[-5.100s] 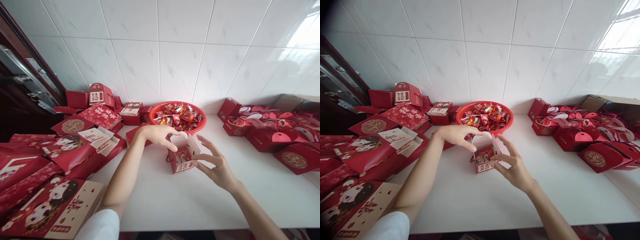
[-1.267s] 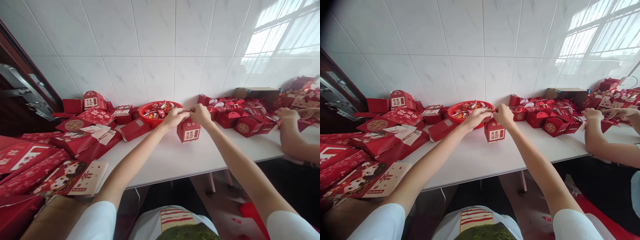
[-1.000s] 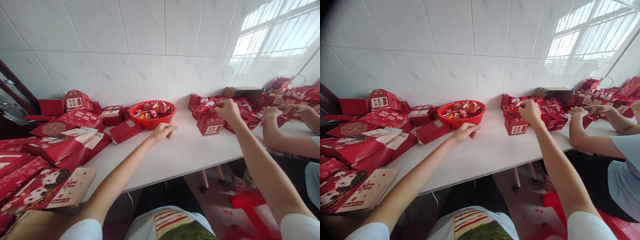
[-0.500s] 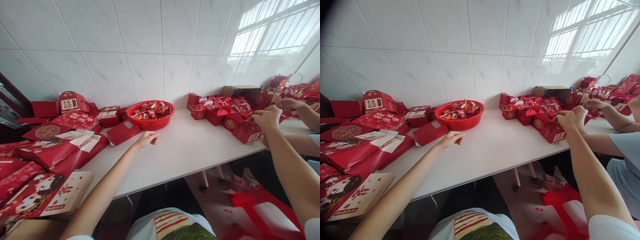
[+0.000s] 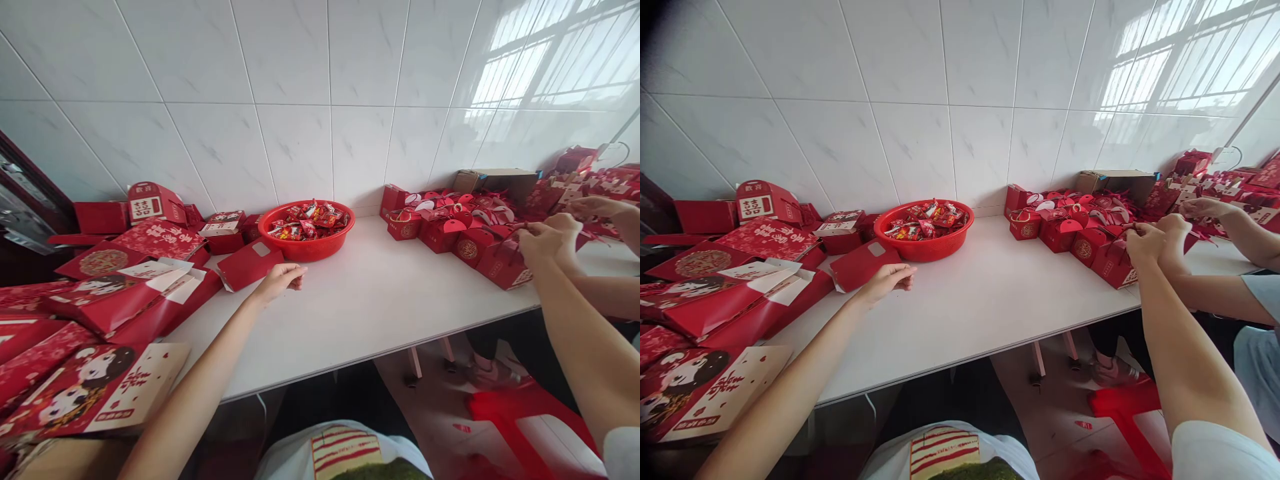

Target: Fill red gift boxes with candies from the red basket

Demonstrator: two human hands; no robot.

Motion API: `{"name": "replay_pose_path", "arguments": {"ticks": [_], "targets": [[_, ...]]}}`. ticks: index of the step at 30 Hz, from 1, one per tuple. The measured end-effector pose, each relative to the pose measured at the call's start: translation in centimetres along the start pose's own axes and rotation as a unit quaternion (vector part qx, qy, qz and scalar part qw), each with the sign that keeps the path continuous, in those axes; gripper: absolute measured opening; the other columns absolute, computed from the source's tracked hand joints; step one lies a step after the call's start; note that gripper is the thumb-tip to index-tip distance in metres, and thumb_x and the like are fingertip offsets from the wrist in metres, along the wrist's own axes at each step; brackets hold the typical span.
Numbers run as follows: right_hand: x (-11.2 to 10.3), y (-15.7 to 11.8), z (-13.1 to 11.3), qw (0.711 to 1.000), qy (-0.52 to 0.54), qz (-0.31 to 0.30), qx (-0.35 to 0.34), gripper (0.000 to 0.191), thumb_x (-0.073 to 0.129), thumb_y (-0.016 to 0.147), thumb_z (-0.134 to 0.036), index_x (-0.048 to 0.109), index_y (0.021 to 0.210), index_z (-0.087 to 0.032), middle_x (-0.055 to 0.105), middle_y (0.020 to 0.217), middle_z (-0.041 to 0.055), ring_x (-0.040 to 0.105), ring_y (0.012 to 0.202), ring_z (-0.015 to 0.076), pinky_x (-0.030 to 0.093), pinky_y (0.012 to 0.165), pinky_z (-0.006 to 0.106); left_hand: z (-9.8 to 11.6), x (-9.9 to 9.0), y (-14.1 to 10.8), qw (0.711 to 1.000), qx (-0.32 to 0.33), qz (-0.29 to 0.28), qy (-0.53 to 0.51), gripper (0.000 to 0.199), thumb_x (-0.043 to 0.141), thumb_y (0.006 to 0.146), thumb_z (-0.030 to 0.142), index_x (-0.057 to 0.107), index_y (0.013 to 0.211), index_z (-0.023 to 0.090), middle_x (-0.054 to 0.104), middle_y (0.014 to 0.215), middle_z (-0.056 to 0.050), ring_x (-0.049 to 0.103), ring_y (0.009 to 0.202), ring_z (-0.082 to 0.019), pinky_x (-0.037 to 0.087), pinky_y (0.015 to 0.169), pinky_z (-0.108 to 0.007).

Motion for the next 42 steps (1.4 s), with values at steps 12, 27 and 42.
{"name": "replay_pose_path", "arguments": {"ticks": [12, 27, 42], "targets": [[-1.2, -0.7, -5.1, 0.947, -0.281, -0.133, 0.078, 0.032, 0.063, 0.087, -0.021, 0.076, 0.112, -0.008, 0.067, 0.113, 0.0352, 0.059, 0.115, 0.0398, 0.036, 0.077, 0.05, -1.0, -0.4, -0.9, 0.999, -0.01, -0.037, 0.024, 0.045, 0.074, 0.066, 0.061, 0.059, 0.062, 0.018, 0.061, 0.064, 0.0, 0.06, 0.063, -0.014, 0.054, 0.072, -0.031], [5.6, -10.5, -18.8, 0.88, 0.145, -0.312, -0.327, 0.013, 0.061, 0.084, -0.019, 0.074, 0.087, -0.018, 0.077, 0.093, 0.0105, 0.072, 0.079, 0.0226, 0.053, 0.076, 0.032, 0.2, -8.5, -2.7, 0.906, 0.031, 0.337, 0.253, 0.013, 0.061, 0.079, 0.024, 0.07, 0.087, 0.02, 0.075, 0.106, -0.009, 0.07, 0.097, -0.023, 0.053, 0.091, -0.031], [13.8, -25.5, -23.5, 0.675, 0.371, -0.441, -0.461, 0.023, 0.05, 0.086, -0.009, 0.07, 0.087, -0.02, 0.073, 0.092, 0.0085, 0.067, 0.071, 0.0178, 0.056, 0.071, 0.033, -4.5, -10.9, -3.0, 0.818, -0.205, 0.304, 0.443, 0.012, 0.06, 0.078, 0.023, 0.072, 0.081, 0.02, 0.077, 0.095, -0.019, 0.071, 0.101, -0.036, 0.05, 0.073, -0.036]]}}
Point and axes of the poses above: each hand's wrist, its own y-axis towards the middle knuckle, its own x-axis out of the palm, z = x × y, the point moved 1 cm from there along y, towards the middle knuckle
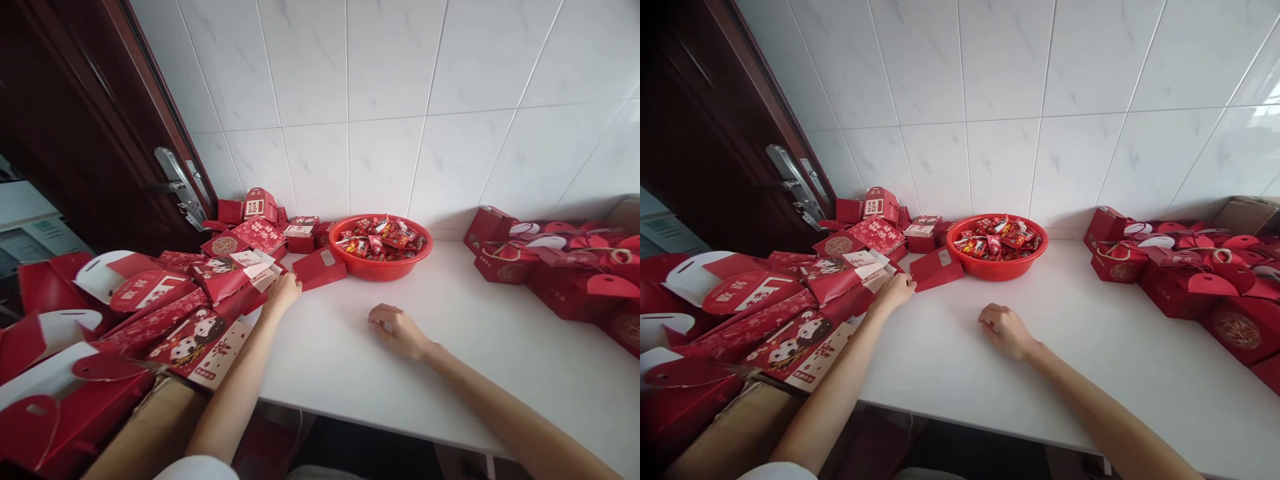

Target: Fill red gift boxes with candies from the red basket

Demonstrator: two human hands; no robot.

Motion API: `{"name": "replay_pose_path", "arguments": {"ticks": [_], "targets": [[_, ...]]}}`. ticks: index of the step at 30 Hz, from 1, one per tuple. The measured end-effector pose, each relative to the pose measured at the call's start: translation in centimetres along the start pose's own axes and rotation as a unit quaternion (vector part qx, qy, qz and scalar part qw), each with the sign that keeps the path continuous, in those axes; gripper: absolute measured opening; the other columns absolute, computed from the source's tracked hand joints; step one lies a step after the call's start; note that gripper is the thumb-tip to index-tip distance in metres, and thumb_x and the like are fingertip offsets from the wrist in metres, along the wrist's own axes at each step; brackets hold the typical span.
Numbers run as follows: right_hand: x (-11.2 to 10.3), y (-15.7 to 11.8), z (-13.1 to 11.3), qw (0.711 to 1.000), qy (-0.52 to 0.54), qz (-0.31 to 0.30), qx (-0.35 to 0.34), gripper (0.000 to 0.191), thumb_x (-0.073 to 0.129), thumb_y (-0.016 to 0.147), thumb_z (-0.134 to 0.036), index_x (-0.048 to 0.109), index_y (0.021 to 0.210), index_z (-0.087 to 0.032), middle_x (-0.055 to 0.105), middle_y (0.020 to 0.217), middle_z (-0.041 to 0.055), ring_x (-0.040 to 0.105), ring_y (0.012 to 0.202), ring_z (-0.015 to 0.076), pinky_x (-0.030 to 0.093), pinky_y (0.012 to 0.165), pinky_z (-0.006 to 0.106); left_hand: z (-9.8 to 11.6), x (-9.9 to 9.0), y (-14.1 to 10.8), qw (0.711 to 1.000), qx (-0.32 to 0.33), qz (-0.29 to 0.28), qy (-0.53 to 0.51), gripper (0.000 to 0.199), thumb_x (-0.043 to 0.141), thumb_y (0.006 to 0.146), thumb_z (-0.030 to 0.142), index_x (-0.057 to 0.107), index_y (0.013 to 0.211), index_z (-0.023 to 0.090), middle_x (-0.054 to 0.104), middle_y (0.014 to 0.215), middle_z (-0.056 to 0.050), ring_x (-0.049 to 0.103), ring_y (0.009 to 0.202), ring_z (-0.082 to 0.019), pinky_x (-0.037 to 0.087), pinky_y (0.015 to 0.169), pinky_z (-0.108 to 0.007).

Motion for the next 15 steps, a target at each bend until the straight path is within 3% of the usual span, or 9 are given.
{"name": "replay_pose_path", "arguments": {"ticks": [8, 15], "targets": [[0.0, -0.7, 0.7, 0.995, 0.086, 0.027, 0.04, 0.022, 0.048, 0.087, -0.014, 0.069, 0.087, -0.022, 0.072, 0.096, 0.0095, 0.069, 0.076, 0.0203, 0.058, 0.069, 0.035, 0.3, -1.0, -0.7, 0.999, 0.004, 0.013, -0.03, 0.026, 0.06, 0.071, 0.008, 0.072, 0.089, 0.021, 0.079, 0.092, -0.013, 0.072, 0.1, -0.032, 0.05, 0.081, -0.035], [-1.0, -0.7, -0.3, 0.985, 0.107, 0.113, 0.068, 0.018, 0.05, 0.093, -0.027, 0.068, 0.095, -0.024, 0.07, 0.103, 0.01, 0.069, 0.075, 0.0201, 0.059, 0.077, 0.039, 1.4, -5.5, -5.3, 0.984, 0.036, 0.084, -0.152, 0.015, 0.062, 0.068, 0.023, 0.07, 0.081, 0.023, 0.075, 0.076, -0.003, 0.071, 0.076, -0.025, 0.052, 0.075, -0.032]]}}
Point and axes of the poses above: each hand's wrist, its own y-axis towards the middle knuckle, its own x-axis out of the palm, z = x × y, the point moved 1 cm from there along y, towards the middle knuckle
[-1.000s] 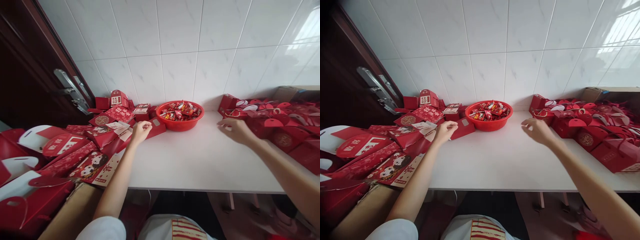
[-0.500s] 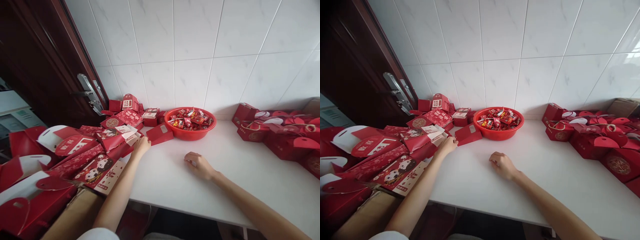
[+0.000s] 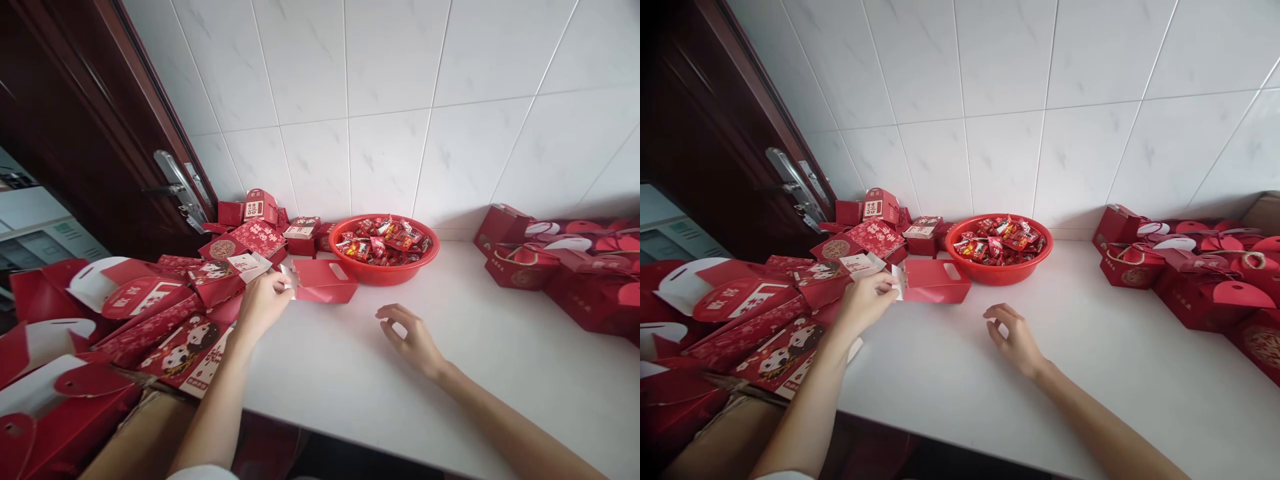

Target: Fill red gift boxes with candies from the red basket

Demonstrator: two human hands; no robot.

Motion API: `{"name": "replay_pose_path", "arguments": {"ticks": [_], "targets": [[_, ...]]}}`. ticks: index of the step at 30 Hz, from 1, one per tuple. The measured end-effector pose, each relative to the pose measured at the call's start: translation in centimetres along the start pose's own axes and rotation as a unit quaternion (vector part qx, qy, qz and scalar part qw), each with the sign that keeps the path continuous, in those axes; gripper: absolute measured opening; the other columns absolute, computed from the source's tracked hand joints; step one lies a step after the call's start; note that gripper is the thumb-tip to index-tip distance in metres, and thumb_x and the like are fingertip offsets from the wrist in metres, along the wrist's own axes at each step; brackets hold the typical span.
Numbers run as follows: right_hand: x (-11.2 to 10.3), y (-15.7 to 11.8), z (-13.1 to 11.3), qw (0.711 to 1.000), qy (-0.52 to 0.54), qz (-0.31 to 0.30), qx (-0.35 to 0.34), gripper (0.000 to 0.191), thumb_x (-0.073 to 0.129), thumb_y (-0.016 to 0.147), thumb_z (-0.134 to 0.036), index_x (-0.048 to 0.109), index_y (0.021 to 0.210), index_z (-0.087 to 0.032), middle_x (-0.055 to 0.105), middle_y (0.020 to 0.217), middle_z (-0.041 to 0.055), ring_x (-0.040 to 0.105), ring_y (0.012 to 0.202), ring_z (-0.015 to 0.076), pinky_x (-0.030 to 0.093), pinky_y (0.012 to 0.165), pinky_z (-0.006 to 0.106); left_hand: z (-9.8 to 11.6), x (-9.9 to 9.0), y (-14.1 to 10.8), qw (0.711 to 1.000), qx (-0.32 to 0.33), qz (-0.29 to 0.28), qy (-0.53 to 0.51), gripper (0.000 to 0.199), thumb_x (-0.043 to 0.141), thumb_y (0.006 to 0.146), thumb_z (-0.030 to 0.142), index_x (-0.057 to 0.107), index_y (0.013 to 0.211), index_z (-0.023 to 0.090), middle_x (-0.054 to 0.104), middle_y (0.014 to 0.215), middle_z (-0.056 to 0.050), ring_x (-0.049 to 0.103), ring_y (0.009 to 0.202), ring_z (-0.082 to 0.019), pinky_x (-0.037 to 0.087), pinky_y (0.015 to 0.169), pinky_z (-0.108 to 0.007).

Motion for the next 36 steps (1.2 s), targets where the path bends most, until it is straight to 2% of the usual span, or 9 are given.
{"name": "replay_pose_path", "arguments": {"ticks": [3, 6, 11, 14, 20, 23, 27, 32, 36], "targets": [[-0.7, 0.1, -0.6, 0.998, 0.009, 0.042, 0.051, 0.022, 0.052, 0.094, -0.04, 0.065, 0.103, -0.024, 0.069, 0.105, 0.0108, 0.069, 0.077, 0.0216, 0.059, 0.069, 0.037, 1.8, -1.5, -0.8, 0.994, 0.055, 0.025, -0.091, 0.022, 0.059, 0.067, 0.025, 0.071, 0.085, 0.021, 0.075, 0.08, -0.002, 0.069, 0.076, -0.022, 0.053, 0.075, -0.03], [-1.2, 0.2, -1.1, 0.995, 0.041, 0.035, 0.086, 0.037, 0.056, 0.093, -0.05, 0.059, 0.118, -0.023, 0.07, 0.095, 0.0091, 0.068, 0.073, 0.0217, 0.057, 0.062, 0.034, 3.8, -1.2, -0.7, 0.975, 0.131, -0.022, -0.179, 0.022, 0.059, 0.071, 0.028, 0.072, 0.087, 0.019, 0.075, 0.084, -0.003, 0.069, 0.08, -0.021, 0.054, 0.073, -0.029], [-1.3, 0.1, -1.7, 0.989, 0.131, -0.038, 0.047, 0.06, 0.068, 0.086, -0.052, 0.045, 0.136, -0.028, 0.056, 0.141, 0.014, 0.062, 0.067, 0.0128, 0.056, 0.065, 0.033, 7.1, 1.1, -0.3, 0.941, 0.212, -0.093, -0.246, 0.016, 0.062, 0.082, 0.031, 0.072, 0.083, 0.018, 0.074, 0.084, -0.003, 0.068, 0.077, -0.019, 0.055, 0.07, -0.027], [-1.3, 0.1, -1.7, 0.985, 0.159, -0.06, 0.024, 0.054, 0.062, 0.091, -0.052, 0.046, 0.136, -0.028, 0.058, 0.136, 0.0119, 0.061, 0.069, 0.013, 0.053, 0.063, 0.031, 8.8, 2.3, 0.2, 0.915, 0.273, -0.095, -0.283, 0.015, 0.063, 0.085, 0.03, 0.072, 0.08, 0.018, 0.074, 0.085, -0.004, 0.068, 0.08, -0.018, 0.055, 0.069, -0.027], [-2.4, 0.4, -0.9, 0.974, 0.221, 0.02, 0.042, 0.037, 0.052, 0.096, -0.049, 0.053, 0.126, -0.027, 0.064, 0.119, 0.0072, 0.062, 0.075, 0.0164, 0.053, 0.066, 0.033, 10.6, 4.2, 1.7, 0.874, 0.387, -0.064, -0.287, 0.018, 0.058, 0.091, 0.024, 0.074, 0.083, 0.019, 0.075, 0.091, -0.006, 0.069, 0.089, -0.018, 0.055, 0.083, -0.03], [-3.2, 0.6, -0.7, 0.971, 0.22, 0.074, 0.058, 0.032, 0.053, 0.095, -0.046, 0.056, 0.12, -0.026, 0.065, 0.115, 0.0058, 0.064, 0.086, 0.0196, 0.054, 0.075, 0.035, 10.7, 5.4, 2.2, 0.883, 0.365, -0.106, -0.276, 0.021, 0.057, 0.09, 0.023, 0.076, 0.084, 0.018, 0.075, 0.094, -0.008, 0.069, 0.09, -0.019, 0.054, 0.08, -0.03], [-3.9, 0.9, -1.0, 0.971, 0.199, 0.117, 0.07, 0.033, 0.053, 0.095, -0.047, 0.058, 0.12, -0.026, 0.065, 0.121, 0.0069, 0.064, 0.095, 0.0214, 0.054, 0.082, 0.037, 10.2, 7.0, 2.5, 0.904, 0.233, -0.199, -0.299, 0.018, 0.065, 0.083, 0.029, 0.077, 0.089, 0.017, 0.076, 0.096, -0.008, 0.069, 0.088, -0.021, 0.054, 0.076, -0.031], [-4.3, 0.9, -1.7, 0.979, 0.135, 0.146, 0.041, 0.057, 0.058, 0.095, -0.051, 0.04, 0.146, -0.033, 0.06, 0.129, 0.0081, 0.064, 0.095, 0.0202, 0.053, 0.087, 0.039, 9.8, 7.6, 2.5, 0.886, 0.116, -0.309, -0.327, 0.032, 0.076, 0.073, 0.038, 0.076, 0.096, 0.016, 0.074, 0.09, -0.005, 0.066, 0.082, -0.019, 0.051, 0.079, -0.031], [-4.6, 1.1, -2.1, 0.989, 0.072, 0.126, 0.02, 0.047, 0.053, 0.098, -0.053, 0.053, 0.138, -0.029, 0.065, 0.112, 0.0062, 0.063, 0.095, 0.0208, 0.052, 0.089, 0.039, 9.8, 7.3, 2.3, 0.864, 0.087, -0.364, -0.336, 0.033, 0.079, 0.069, 0.039, 0.075, 0.093, 0.016, 0.071, 0.079, -0.002, 0.062, 0.077, -0.016, 0.049, 0.078, -0.03]]}}
Point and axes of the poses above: each hand's wrist, its own y-axis towards the middle knuckle, its own x-axis out of the palm, z = x × y, the point moved 1 cm from there along y, towards the middle knuckle
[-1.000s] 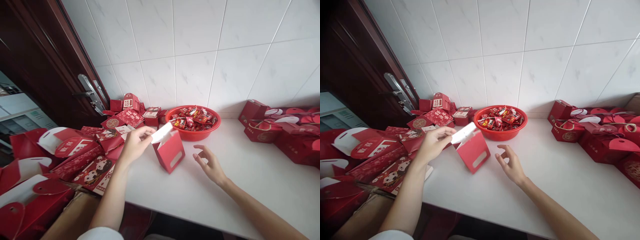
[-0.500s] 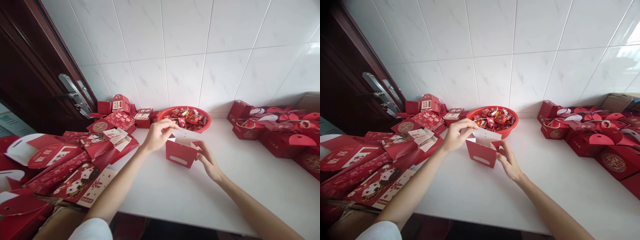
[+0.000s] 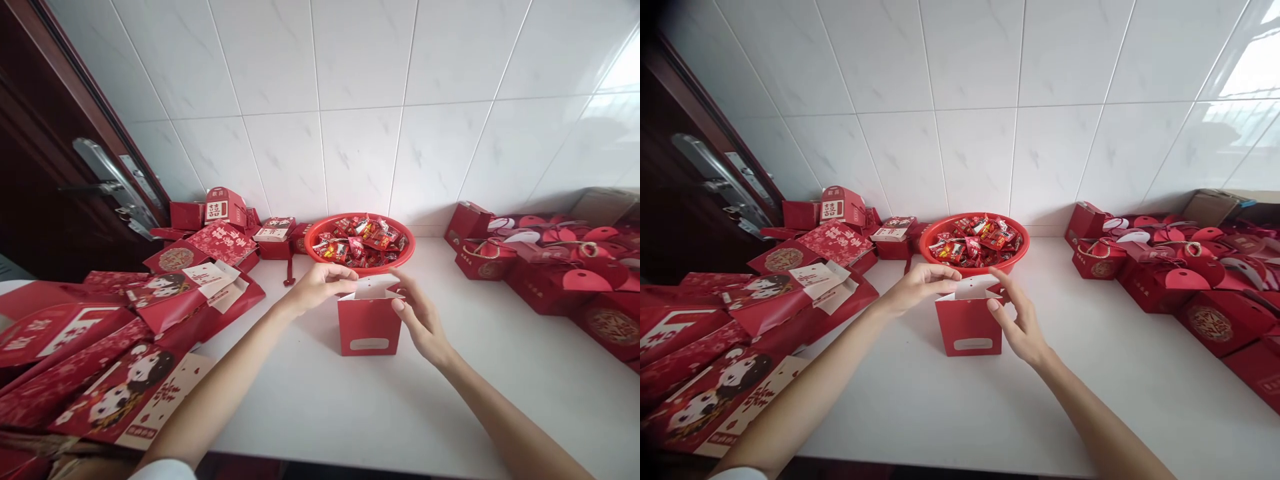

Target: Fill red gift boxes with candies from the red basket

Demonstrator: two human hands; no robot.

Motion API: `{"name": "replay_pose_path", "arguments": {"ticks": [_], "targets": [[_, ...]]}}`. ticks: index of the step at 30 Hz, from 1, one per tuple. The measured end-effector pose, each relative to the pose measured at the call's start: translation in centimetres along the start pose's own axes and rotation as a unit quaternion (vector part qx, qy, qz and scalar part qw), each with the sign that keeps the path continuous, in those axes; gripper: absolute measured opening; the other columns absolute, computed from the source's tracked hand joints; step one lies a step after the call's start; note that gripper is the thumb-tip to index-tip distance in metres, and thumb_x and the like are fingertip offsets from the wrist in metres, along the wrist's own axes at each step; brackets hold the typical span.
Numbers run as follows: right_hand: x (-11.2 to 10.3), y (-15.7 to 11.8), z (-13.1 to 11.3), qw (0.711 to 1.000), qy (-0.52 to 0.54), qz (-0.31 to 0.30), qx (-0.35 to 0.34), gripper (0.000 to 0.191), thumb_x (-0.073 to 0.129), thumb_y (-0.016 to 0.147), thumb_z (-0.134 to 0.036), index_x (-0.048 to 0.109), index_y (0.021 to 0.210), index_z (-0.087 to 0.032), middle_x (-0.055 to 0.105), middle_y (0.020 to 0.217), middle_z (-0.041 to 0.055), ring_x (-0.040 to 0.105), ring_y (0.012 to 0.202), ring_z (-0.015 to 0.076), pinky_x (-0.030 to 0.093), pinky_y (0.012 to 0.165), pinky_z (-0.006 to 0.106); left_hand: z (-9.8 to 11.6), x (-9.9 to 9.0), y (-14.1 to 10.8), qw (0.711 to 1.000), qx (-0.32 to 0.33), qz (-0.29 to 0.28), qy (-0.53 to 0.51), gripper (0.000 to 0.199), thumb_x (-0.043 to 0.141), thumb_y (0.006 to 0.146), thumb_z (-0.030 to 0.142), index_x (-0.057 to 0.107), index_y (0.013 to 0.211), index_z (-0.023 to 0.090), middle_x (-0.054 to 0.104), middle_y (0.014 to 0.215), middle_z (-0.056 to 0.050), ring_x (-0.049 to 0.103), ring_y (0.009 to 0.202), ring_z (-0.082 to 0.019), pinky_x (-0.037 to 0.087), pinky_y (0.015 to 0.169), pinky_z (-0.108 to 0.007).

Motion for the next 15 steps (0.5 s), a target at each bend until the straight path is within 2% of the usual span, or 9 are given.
{"name": "replay_pose_path", "arguments": {"ticks": [4, 7, 9, 12, 15], "targets": [[0.1, 0.2, -0.3, 1.0, -0.011, 0.006, 0.0, 0.038, 0.052, 0.099, -0.051, 0.062, 0.125, -0.025, 0.068, 0.1, 0.0047, 0.064, 0.088, 0.0196, 0.053, 0.083, 0.035, 0.4, 0.0, 0.0, 0.999, 0.001, -0.032, 0.009, 0.028, 0.078, 0.07, 0.04, 0.075, 0.086, 0.016, 0.068, 0.073, 0.0, 0.06, 0.073, -0.015, 0.047, 0.078, -0.03], [0.3, 0.2, -0.3, 1.0, -0.019, 0.022, -0.008, 0.031, 0.053, 0.099, -0.049, 0.063, 0.116, -0.025, 0.069, 0.101, 0.0044, 0.064, 0.087, 0.0189, 0.053, 0.08, 0.032, 0.6, 0.0, 0.2, 0.998, 0.005, -0.046, 0.036, 0.024, 0.076, 0.071, 0.039, 0.073, 0.08, 0.017, 0.067, 0.071, 0.0, 0.061, 0.073, -0.016, 0.047, 0.077, -0.03], [0.4, 0.2, -0.3, 0.999, -0.023, 0.025, -0.01, 0.029, 0.053, 0.099, -0.049, 0.064, 0.112, -0.025, 0.07, 0.105, 0.0046, 0.065, 0.089, 0.0189, 0.053, 0.079, 0.031, 0.8, 0.2, 0.1, 0.998, 0.015, -0.04, 0.051, 0.023, 0.076, 0.073, 0.038, 0.072, 0.082, 0.017, 0.069, 0.077, -0.001, 0.063, 0.076, -0.016, 0.048, 0.077, -0.029], [0.4, 0.1, -0.3, 1.0, -0.019, 0.023, -0.006, 0.033, 0.052, 0.099, -0.051, 0.064, 0.115, -0.025, 0.071, 0.107, 0.0045, 0.066, 0.089, 0.0186, 0.053, 0.08, 0.031, 1.1, 0.6, -0.3, 0.995, 0.031, -0.039, 0.081, 0.026, 0.072, 0.079, 0.043, 0.069, 0.087, 0.018, 0.07, 0.086, -0.001, 0.065, 0.079, -0.016, 0.048, 0.076, -0.028], [0.2, 0.1, -0.3, 1.0, 0.001, 0.029, 0.005, 0.037, 0.046, 0.101, -0.053, 0.065, 0.117, -0.025, 0.071, 0.111, 0.0051, 0.067, 0.095, 0.0198, 0.055, 0.083, 0.031, 1.1, 0.7, -0.5, 0.994, 0.03, -0.042, 0.1, 0.028, 0.073, 0.079, 0.043, 0.065, 0.093, 0.02, 0.07, 0.094, -0.001, 0.066, 0.079, -0.016, 0.049, 0.073, -0.028]]}}
Point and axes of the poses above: each hand's wrist, its own y-axis towards the middle knuckle, its own x-axis out of the palm, z = x × y, the point moved 1 cm from there along y, towards the middle knuckle
